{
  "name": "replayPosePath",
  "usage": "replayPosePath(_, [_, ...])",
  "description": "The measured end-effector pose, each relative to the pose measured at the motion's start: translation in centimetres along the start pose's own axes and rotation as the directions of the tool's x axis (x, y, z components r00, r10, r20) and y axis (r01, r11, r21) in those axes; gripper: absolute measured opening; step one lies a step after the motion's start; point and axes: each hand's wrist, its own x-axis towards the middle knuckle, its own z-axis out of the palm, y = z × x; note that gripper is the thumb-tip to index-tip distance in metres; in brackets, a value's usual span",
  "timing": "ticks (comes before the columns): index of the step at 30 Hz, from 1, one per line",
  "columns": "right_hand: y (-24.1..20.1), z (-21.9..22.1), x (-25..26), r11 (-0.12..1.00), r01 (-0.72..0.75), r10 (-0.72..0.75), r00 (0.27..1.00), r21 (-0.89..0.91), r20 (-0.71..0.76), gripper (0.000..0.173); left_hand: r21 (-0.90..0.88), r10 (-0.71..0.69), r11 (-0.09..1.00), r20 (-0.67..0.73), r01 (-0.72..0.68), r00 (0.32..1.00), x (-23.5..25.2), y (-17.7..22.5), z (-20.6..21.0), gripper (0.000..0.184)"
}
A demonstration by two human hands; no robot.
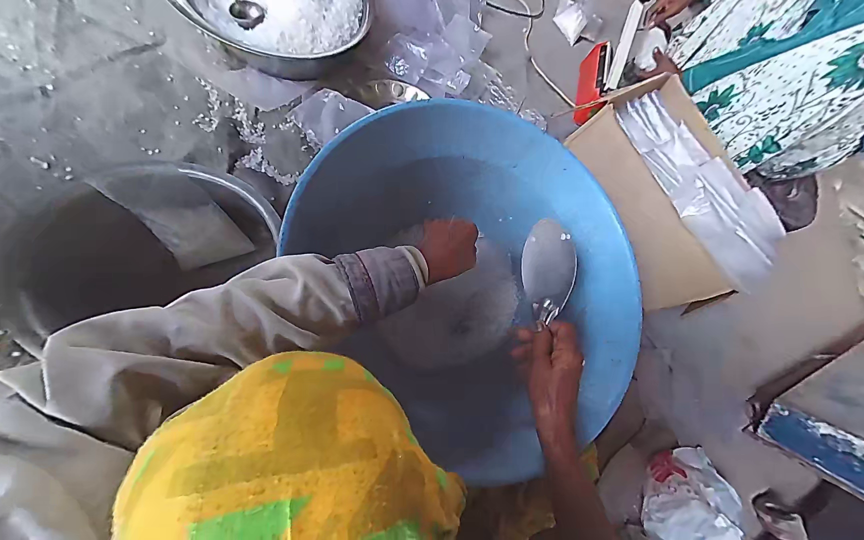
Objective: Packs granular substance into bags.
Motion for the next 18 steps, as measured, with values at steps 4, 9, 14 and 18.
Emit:
replayPosePath(4, [-0.3, -1.7, 0.4, 0.972, -0.087, 0.135, 0.967, -0.220, 0.214, 0.029, 0.108, -0.009, 0.994, -0.027, 0.012, 1.000, -0.4, 0.0, -0.8, 0.028])
replayPosePath(9, [-2.1, -1.5, 2.3, 0.688, 0.184, 0.396, 0.715, -0.702, 0.576, 0.037, 0.182, -0.046, 0.981, -0.100, 0.064, 0.994, -0.5, -0.1, -1.4, 0.024])
replayPosePath(14, [-2.1, 2.9, 3.5, 0.538, 0.507, 0.234, 0.678, -0.673, 0.697, 0.038, 0.228, -0.023, 0.972, -0.121, 0.050, 0.992, -0.2, -0.2, -1.4, 0.020])
replayPosePath(18, [-2.0, 6.5, 5.5, 0.575, 0.592, 0.249, 0.531, -0.565, 0.810, 0.042, 0.243, -0.007, 0.970, -0.099, 0.032, 0.995, -0.1, -0.6, -1.4, 0.019])
